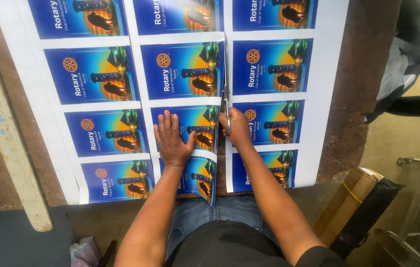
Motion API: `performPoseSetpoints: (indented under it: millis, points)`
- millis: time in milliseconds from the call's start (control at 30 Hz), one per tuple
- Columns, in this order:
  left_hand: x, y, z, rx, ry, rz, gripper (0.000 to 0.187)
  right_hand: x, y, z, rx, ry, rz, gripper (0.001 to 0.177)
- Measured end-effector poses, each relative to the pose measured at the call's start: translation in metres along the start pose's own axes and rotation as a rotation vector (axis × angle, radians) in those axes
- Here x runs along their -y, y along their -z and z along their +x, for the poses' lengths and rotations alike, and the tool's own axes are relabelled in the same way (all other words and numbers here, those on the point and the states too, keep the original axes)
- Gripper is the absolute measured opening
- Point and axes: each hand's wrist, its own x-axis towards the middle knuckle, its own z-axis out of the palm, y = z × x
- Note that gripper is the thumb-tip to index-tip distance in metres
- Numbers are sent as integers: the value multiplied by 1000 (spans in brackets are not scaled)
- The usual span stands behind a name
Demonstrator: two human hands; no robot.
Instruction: The person uses scissors to cut a large sheet of printed paper into individual rectangular cards. They repeatedly cut along the grid lines, separating the cards and letting the cut pieces fall to the floor.
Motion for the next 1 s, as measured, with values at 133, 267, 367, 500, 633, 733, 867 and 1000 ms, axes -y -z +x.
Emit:
performPoseSetpoints:
  millis: [133, 267, 367, 500, 633, 733, 867, 1000]
  points:
    - [-2, 5, 2, -7, -7, 5, 83, 14, -1, 11, 3, -1, 46, 27]
    - [-3, 6, 5, 12, 2, -7, 82, 22, 0, 19, -10, 13, 30, 23]
    - [-2, 6, 1, 30, 9, -6, 83, 28, 1, 14, -5, 17, 11, 23]
    - [-1, 3, 2, 16, 1, -10, 87, 34, 4, 11, 1, 29, 25, 23]
    - [-2, 5, 1, 32, 9, -21, 83, 35, 4, 20, 4, 31, 31, 23]
    - [-2, 5, 2, 10, -3, -6, 84, 42, 4, 32, -3, 19, 29, 21]
    - [-2, 4, 4, 21, 2, -12, 83, 46, 6, 40, 2, 22, 46, 23]
    - [-2, 3, 3, 22, 2, -3, 84, 57, 6, 35, -5, 18, 30, 24]
